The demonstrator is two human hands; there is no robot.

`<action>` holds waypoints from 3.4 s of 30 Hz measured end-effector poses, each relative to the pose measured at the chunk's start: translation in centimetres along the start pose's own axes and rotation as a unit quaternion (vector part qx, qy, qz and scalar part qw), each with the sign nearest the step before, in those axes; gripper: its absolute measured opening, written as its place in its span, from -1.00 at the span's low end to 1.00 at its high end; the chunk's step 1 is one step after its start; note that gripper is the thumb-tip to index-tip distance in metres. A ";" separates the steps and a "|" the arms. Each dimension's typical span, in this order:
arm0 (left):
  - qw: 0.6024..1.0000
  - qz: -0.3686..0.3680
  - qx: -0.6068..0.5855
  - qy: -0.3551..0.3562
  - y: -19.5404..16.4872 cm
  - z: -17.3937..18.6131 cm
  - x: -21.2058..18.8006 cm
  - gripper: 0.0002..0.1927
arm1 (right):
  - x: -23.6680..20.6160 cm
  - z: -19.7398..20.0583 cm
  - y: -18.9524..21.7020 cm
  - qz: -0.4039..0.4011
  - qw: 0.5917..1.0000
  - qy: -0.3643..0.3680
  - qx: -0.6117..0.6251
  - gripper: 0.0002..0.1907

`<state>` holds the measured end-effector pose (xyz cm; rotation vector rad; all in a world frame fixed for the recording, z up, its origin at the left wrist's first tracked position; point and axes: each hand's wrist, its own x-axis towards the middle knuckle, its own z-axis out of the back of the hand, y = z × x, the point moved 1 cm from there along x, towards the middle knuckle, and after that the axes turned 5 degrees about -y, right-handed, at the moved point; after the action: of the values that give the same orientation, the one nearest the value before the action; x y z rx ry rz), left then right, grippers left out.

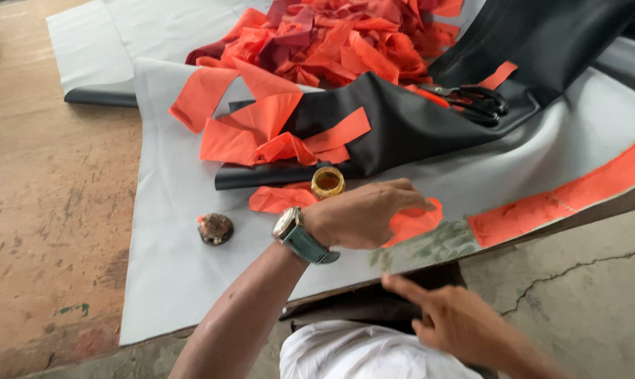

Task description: The person lays orange fabric strips onto a white backing sheet on the work table, applies glue from a small jar onto the strips and the sheet, and presses the strips flat in place. Near the end they pick up a pair of scissors and handle the strips among a pile of cut orange and black fabric pieces.

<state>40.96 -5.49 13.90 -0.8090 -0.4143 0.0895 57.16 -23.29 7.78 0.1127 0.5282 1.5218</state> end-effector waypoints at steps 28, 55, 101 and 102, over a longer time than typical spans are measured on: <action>0.999 0.042 -0.005 0.011 -1.0 -0.3 3.7 -0.31 | 1.8 2.8 -6.6 -0.183 0.975 -0.014 -0.122 -0.01; 0.999 0.052 0.004 -0.016 -1.8 2.0 -1.3 -0.31 | 1.6 -1.8 -1.5 -0.007 0.975 -0.043 -0.218 -0.04; 0.921 0.377 0.010 -0.097 1.9 -8.3 3.0 -0.35 | 3.2 8.0 -12.1 -0.207 0.941 -0.166 0.208 -0.06; 0.919 0.383 0.008 -0.093 2.1 -8.4 3.0 -0.34 | 3.2 8.0 -12.0 -0.209 0.941 -0.168 0.205 -0.07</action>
<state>47.18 -9.10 8.16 -0.9133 -0.2520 0.9070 71.22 -19.02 9.29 0.5407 0.5465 0.9350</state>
